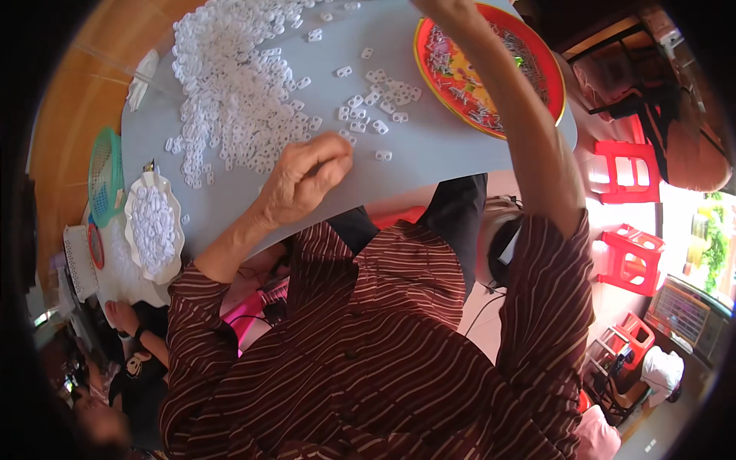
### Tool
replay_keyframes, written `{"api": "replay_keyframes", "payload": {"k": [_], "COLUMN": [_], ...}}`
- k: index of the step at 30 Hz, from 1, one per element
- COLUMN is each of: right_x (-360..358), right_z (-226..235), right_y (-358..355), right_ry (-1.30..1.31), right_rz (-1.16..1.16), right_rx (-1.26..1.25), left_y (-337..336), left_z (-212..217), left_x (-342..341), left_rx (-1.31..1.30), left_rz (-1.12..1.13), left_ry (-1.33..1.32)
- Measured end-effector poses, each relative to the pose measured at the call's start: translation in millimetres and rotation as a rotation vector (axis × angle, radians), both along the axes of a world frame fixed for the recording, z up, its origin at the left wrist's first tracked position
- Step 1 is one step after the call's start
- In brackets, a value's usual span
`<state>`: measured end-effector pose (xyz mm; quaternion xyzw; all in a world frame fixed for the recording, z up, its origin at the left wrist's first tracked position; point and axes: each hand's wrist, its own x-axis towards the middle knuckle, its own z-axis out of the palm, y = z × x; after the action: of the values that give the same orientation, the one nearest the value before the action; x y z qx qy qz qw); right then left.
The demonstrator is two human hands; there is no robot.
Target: The person is manually assembling small white plastic components by fitting smaller pieces into them on a work table.
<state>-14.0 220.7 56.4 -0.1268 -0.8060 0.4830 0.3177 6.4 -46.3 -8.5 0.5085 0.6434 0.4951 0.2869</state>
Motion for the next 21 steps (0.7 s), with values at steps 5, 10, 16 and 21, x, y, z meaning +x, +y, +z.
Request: {"api": "replay_keyframes", "payload": {"k": [5,10,16,21], "right_x": [17.7,-3.4,-8.0,4.3], "right_z": [-39.4,-54.5,-56.5,-40.5], "right_y": [-55.8,-101.5,-79.5,-62.5], "right_ry": [0.055,0.116,0.053,-0.131], "right_rz": [0.399,0.497,0.604,0.389], "right_rx": [0.367,0.666,0.613,0.517], "left_y": [26.5,29.5,28.5,27.4], "left_z": [-7.6,-8.7,-0.3,-3.0], "left_x": [-5.3,-1.3,-5.8,-8.1], "left_rx": [0.172,0.275,0.165,0.183], "left_rz": [0.023,-0.057,-0.081,-0.04], "left_ry": [0.133,0.344,0.219,0.206]}}
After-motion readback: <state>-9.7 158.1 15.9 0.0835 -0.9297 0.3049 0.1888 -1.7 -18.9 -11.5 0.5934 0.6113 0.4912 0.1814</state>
